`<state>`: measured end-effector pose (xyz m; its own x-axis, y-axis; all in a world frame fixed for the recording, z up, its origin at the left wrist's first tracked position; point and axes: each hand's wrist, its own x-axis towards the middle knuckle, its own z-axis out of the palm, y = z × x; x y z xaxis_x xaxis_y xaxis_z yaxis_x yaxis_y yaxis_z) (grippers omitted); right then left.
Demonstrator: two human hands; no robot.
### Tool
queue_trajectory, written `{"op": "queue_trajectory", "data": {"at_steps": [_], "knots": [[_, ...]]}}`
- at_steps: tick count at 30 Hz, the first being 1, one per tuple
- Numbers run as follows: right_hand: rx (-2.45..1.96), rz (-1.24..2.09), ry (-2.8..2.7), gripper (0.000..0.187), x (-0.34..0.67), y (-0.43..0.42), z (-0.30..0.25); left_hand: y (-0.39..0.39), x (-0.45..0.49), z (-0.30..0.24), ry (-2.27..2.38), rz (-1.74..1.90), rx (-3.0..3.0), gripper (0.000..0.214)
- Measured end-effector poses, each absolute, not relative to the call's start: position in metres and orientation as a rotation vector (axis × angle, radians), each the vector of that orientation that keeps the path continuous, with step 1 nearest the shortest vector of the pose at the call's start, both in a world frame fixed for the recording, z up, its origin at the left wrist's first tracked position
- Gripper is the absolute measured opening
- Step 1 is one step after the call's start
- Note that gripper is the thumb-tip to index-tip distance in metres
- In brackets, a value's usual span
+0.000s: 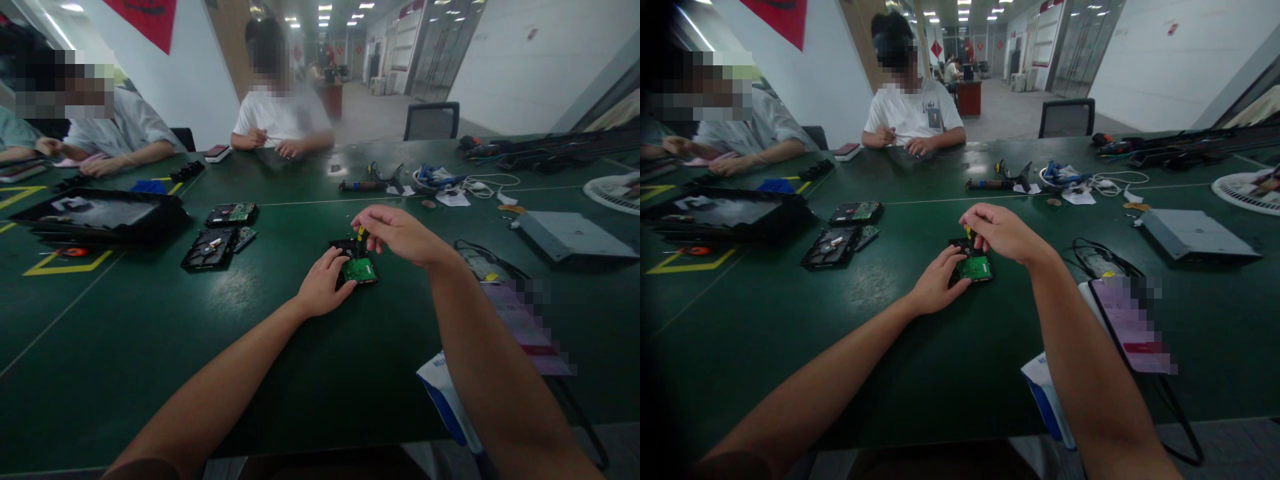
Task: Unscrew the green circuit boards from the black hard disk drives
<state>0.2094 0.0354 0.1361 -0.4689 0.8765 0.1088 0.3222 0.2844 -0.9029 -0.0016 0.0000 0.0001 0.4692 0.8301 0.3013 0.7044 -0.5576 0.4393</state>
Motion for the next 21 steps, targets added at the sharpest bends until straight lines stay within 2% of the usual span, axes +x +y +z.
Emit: {"op": "queue_trajectory", "data": {"at_steps": [4,7,10,15,21], "knots": [[-1.067,1.262,-1.885,0.016,0.2085,0.0352,0.1367,-0.001,-0.0016,0.0022,1.321,0.709,2.459,0.059],[-1.112,1.141,-1.904,0.012,0.21,0.0361,0.136,-0.0018,-0.0018,0.0042,1.323,0.698,2.449,0.059],[-1.157,1.013,-1.939,0.016,0.2119,0.0368,0.1347,-0.0024,-0.0019,0.0053,1.322,0.695,2.442,0.058],[-1.174,1.009,-1.957,0.013,0.2104,0.0349,0.1351,-0.0022,-0.0014,0.0048,1.331,0.696,2.446,0.058],[-1.082,1.135,-1.956,0.027,0.208,0.0351,0.1341,-0.0013,-0.0013,0.0032,1.32,0.709,2.461,0.058]]}}
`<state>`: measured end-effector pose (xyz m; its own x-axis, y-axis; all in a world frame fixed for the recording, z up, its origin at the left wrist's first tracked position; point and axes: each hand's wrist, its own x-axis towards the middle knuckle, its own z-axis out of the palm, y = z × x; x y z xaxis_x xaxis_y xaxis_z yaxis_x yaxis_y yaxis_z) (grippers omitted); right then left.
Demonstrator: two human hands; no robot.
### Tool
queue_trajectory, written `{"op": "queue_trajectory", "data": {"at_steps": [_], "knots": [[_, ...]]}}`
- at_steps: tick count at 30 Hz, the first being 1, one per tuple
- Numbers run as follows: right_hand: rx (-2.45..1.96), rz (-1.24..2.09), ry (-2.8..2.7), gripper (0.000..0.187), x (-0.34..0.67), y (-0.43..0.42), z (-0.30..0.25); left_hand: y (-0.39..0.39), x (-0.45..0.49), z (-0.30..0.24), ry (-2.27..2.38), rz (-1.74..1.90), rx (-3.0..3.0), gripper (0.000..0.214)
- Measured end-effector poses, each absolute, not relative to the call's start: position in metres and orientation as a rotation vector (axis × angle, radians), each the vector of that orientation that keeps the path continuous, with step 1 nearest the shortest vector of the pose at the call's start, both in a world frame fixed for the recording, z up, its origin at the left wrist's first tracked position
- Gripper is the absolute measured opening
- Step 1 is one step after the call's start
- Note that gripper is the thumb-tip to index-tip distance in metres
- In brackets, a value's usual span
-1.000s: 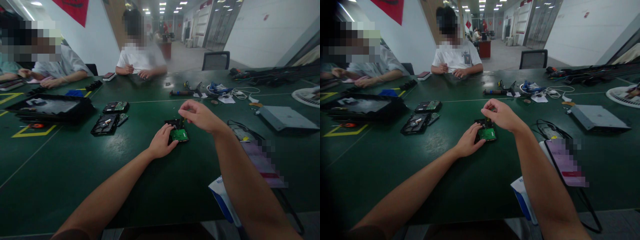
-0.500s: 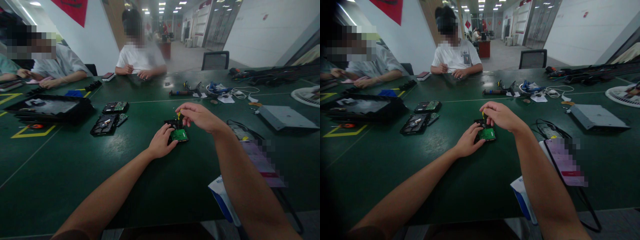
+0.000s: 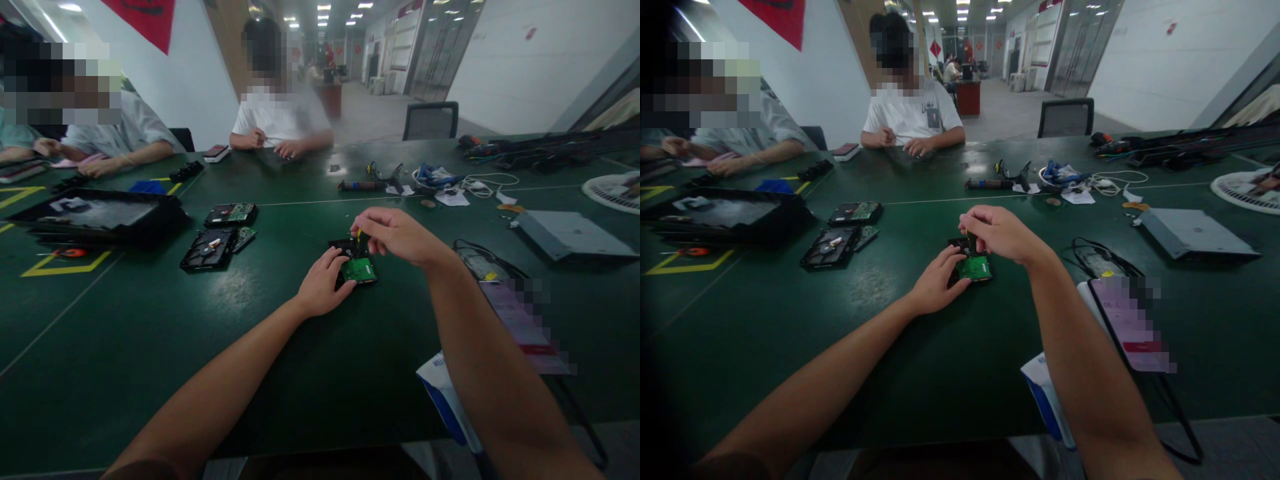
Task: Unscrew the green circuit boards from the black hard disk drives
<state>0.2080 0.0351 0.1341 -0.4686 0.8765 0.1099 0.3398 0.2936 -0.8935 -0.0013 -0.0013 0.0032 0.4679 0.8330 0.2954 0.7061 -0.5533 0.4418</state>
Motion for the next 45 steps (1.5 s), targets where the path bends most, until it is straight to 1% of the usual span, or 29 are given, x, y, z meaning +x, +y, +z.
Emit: {"op": "queue_trajectory", "data": {"at_steps": [5,11,15,18,21,25,31,38,45], "knots": [[-1.037,1.296,-1.871,0.026,0.209,0.0377,0.132,-0.0014,-0.0015,0.0027,1.317,0.719,2.465,0.058],[-1.055,1.054,-1.985,0.023,0.2111,0.0361,0.1361,-0.0012,-0.0015,0.0038,1.325,0.695,2.459,0.059],[-1.111,1.03,-1.947,0.023,0.2111,0.0358,0.1361,-0.0021,-0.0013,0.0054,1.324,0.7,2.449,0.058],[-1.153,1.023,-1.919,0.02,0.2112,0.0362,0.1349,-0.0026,-0.0012,0.0057,1.327,0.706,2.446,0.057],[-1.138,1.075,-1.915,0.018,0.2112,0.0361,0.1349,-0.0023,-0.0014,0.0049,1.331,0.701,2.457,0.058],[-1.068,1.164,-1.926,0.023,0.2101,0.0353,0.1357,-0.001,-0.0016,0.0029,1.329,0.699,2.461,0.059],[-1.016,1.288,-1.851,0.026,0.2108,0.0368,0.1336,-0.0002,-0.0013,0.0015,1.328,0.709,2.464,0.058],[-1.128,1.024,-1.935,0.027,0.2142,0.0374,0.1345,-0.0018,-0.0018,0.0035,1.329,0.707,2.453,0.057],[-1.12,1.088,-1.935,0.025,0.2104,0.0356,0.1342,-0.0023,-0.0013,0.0055,1.334,0.69,2.446,0.057]]}}
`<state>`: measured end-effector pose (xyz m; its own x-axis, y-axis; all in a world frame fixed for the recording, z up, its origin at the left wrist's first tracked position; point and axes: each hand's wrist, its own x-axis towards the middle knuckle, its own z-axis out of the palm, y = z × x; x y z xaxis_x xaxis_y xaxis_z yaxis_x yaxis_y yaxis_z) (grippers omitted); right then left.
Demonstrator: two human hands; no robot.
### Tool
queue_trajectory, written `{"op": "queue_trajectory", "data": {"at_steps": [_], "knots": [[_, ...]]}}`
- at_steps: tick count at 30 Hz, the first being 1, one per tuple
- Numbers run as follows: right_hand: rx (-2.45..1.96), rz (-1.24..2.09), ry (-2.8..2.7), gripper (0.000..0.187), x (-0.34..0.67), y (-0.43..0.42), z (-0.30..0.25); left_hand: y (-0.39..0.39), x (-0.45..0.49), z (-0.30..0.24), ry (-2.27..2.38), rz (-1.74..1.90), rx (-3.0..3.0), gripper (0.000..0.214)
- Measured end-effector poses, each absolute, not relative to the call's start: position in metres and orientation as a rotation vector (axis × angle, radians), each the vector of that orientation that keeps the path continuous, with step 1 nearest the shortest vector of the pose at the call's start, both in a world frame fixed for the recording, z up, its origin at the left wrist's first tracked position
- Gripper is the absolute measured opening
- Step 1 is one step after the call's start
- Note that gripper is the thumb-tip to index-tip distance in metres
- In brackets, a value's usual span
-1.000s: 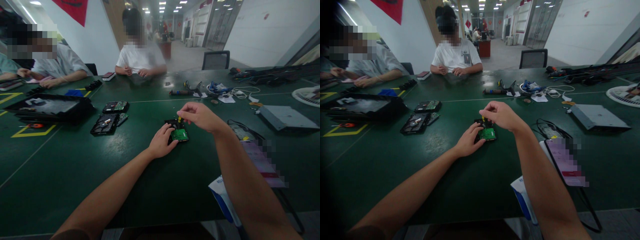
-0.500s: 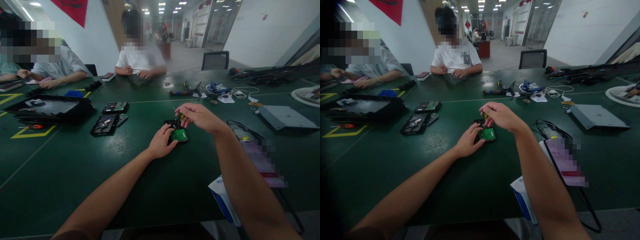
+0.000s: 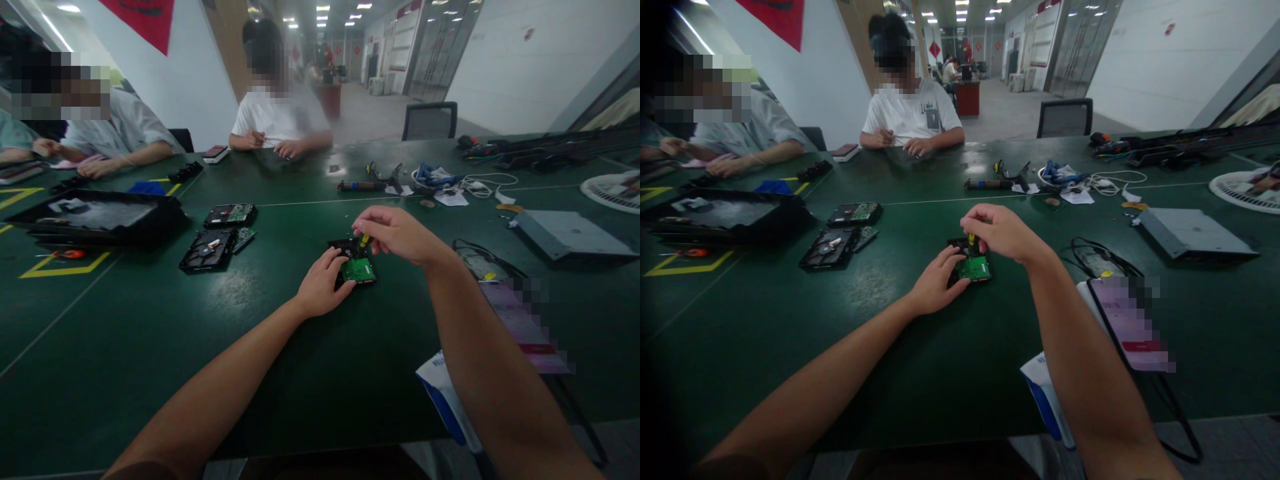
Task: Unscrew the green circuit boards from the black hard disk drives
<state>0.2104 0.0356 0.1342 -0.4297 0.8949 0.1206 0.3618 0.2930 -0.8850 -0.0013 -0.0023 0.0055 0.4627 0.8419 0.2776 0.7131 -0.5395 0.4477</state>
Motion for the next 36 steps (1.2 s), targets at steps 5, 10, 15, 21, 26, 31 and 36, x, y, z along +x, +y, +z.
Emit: {"op": "queue_trajectory", "data": {"at_steps": [5,10,15,21,26,31,36], "knots": [[-1.053,1.223,-1.902,0.032,0.2101,0.0365,0.1328,-0.0015,-0.0013,0.004,1.322,0.709,2.457,0.058],[-0.967,1.383,-1.892,0.029,0.2115,0.0381,0.1302,-0.0012,-0.0011,0.0029,1.329,0.702,2.46,0.058],[-1.004,1.099,-1.99,0.025,0.2142,0.0391,0.132,-0.0015,-0.0011,0.0026,1.337,0.69,2.459,0.058],[-1.163,0.949,-1.957,0.023,0.2144,0.0377,0.133,-0.0024,-0.0012,0.0046,1.338,0.694,2.458,0.057],[-1.095,1.058,-1.996,0.022,0.2105,0.0369,0.1325,-0.0015,-0.0011,0.0038,1.334,0.7,2.459,0.057],[-1.031,1.187,-1.929,0.026,0.2106,0.0395,0.1305,-0.0015,-0.0009,0.0041,1.329,0.699,2.457,0.057],[-1.036,1.051,-1.967,0.027,0.2135,0.0394,0.1314,-0.0025,-0.0005,0.0056,1.341,0.689,2.44,0.058]]}}
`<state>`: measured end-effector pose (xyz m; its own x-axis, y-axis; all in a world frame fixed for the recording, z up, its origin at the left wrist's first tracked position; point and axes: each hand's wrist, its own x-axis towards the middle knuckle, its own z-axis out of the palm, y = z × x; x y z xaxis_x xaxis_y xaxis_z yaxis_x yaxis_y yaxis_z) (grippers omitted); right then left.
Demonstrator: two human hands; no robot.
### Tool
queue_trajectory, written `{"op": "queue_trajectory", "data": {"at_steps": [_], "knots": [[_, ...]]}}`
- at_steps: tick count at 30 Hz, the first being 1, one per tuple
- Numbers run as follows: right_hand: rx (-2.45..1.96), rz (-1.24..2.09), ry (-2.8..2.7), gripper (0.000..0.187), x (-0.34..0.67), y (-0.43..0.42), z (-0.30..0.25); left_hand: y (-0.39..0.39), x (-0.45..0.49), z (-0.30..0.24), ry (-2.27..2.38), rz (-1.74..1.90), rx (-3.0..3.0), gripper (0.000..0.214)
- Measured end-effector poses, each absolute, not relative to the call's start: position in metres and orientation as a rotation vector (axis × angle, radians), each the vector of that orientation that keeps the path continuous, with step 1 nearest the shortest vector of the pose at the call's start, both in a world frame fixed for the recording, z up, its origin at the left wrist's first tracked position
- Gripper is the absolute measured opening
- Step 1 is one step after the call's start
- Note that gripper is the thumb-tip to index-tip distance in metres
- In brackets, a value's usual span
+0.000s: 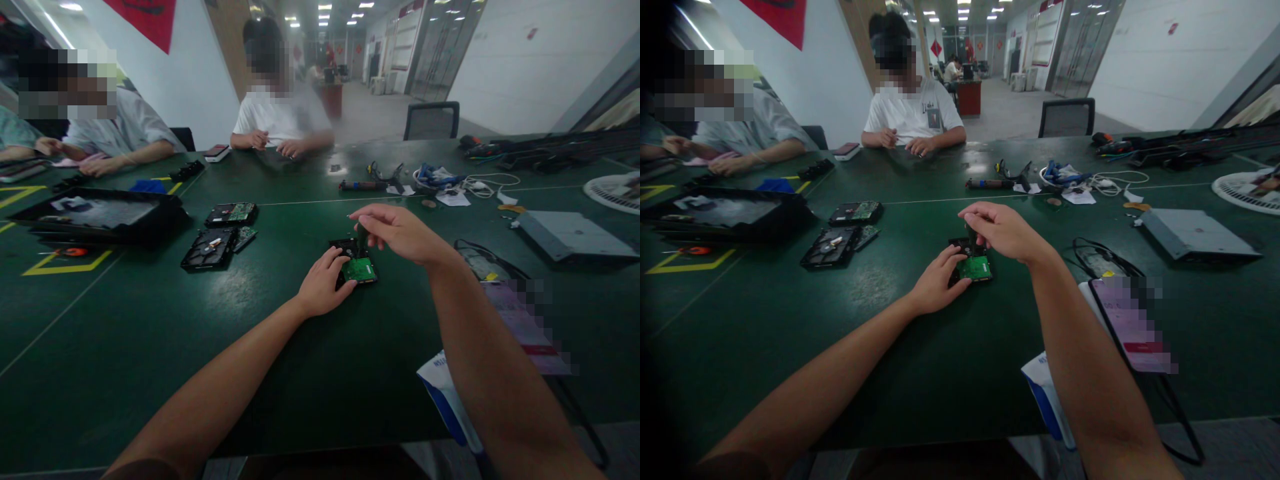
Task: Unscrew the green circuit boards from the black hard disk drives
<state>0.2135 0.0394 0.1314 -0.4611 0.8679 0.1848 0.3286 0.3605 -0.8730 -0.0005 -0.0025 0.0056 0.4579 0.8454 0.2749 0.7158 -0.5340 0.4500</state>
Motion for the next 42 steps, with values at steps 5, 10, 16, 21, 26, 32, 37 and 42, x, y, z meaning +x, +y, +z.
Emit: {"op": "queue_trajectory", "data": {"at_steps": [5,10,16,21,26,32,37,42], "knots": [[-1.121,0.92,-1.964,0.029,0.2138,0.0388,0.132,-0.002,-0.0006,0.0047,1.344,0.685,2.458,0.058],[-1.101,0.965,-1.984,0.023,0.2112,0.0377,0.1319,-0.001,-0.0003,0.0035,1.342,0.695,2.465,0.059],[-1.043,1.085,-1.966,0.026,0.2089,0.0356,0.1349,-0.0009,-0.0002,0.0031,1.337,0.693,2.461,0.059],[-1.05,1.154,-1.909,0.02,0.2109,0.0382,0.1342,-0.0009,-0.0008,0.0018,1.331,0.717,2.461,0.057],[-1.073,1.02,-1.919,0.018,0.2125,0.0378,0.1341,-0.0022,-0.001,0.0037,1.336,0.695,2.452,0.058],[-1.102,1.033,-1.924,0.02,0.2121,0.0372,0.1328,-0.0026,-0.0009,0.0057,1.332,0.693,2.446,0.056],[-1.028,1.17,-1.927,0.023,0.2099,0.0375,0.1332,-0.0009,-0.0009,0.0034,1.329,0.701,2.456,0.058],[-1.007,1.214,-1.9,0.025,0.2125,0.0387,0.1322,-0.0017,-0.0007,0.0043,1.326,0.699,2.457,0.057]]}}
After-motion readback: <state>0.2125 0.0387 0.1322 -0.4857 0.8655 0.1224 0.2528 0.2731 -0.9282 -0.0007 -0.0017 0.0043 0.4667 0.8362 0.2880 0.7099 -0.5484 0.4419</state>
